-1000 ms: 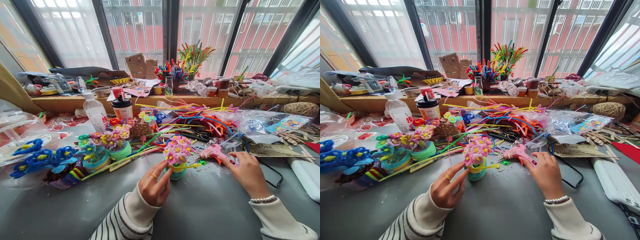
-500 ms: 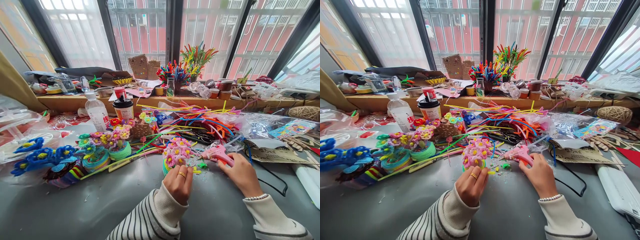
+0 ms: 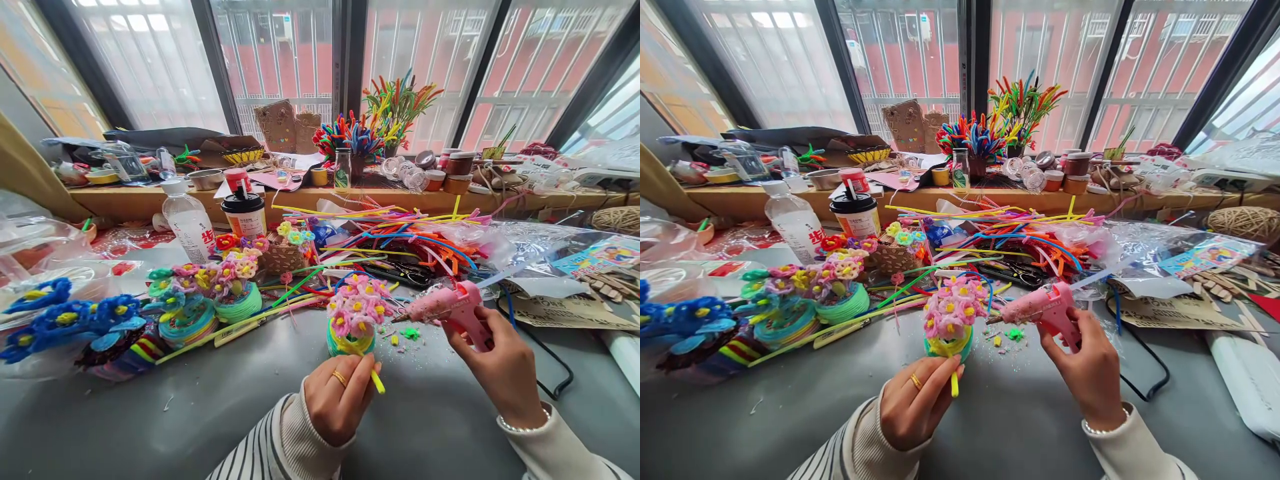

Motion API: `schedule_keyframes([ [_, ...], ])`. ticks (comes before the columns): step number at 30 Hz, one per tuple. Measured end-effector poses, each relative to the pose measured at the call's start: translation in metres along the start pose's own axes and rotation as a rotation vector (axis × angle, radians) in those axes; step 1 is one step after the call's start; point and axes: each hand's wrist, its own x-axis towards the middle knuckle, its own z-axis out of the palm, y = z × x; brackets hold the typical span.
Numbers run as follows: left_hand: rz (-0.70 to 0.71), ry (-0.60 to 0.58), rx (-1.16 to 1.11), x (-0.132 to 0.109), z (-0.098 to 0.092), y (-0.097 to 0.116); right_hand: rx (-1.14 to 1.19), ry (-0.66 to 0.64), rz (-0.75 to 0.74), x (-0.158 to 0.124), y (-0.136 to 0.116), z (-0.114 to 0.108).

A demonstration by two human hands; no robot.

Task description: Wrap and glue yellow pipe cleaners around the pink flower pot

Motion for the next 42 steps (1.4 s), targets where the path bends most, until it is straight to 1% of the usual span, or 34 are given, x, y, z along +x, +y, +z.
schedule_keyframes([
  [2, 0.000, 0.005, 0.008, -0.001, 0.000, 0.000, 0.003, 0.004, 0.064, -0.010, -0.005, -0.002],
  [4, 0.003, 0.013, 0.015, -0.003, 0.000, -0.001, -0.007, -0.013, 0.083, -0.019, -0.009, -0.003],
  [7, 0.012, 0.031, 0.036, -0.006, -0.003, -0.005, -0.037, -0.021, 0.042, -0.029, -0.014, -0.003],
  [10, 0.007, 0.039, 0.085, -0.009, -0.010, -0.013, -0.051, -0.029, 0.022, -0.033, -0.018, -0.003],
  [13, 0.009, 0.009, 0.116, -0.011, -0.015, -0.024, -0.049, -0.054, 0.026, -0.033, -0.020, -0.003],
  [17, 0.056, -0.028, 0.089, -0.013, -0.015, -0.031, -0.038, -0.075, 0.023, -0.035, -0.024, -0.001],
  [19, 0.063, -0.046, 0.068, -0.014, -0.014, -0.031, -0.035, -0.069, 0.041, -0.037, -0.026, 0.000],
  [24, 0.048, -0.053, 0.071, -0.016, -0.014, -0.029, -0.021, -0.127, 0.054, -0.039, -0.034, 0.004],
  [31, 0.027, -0.072, 0.099, -0.016, -0.016, -0.028, -0.033, -0.094, 0.023, -0.042, -0.051, 0.006],
  [42, -0.010, -0.077, 0.089, -0.013, -0.018, -0.026, -0.131, -0.057, -0.048, -0.046, -0.047, 0.004],
])
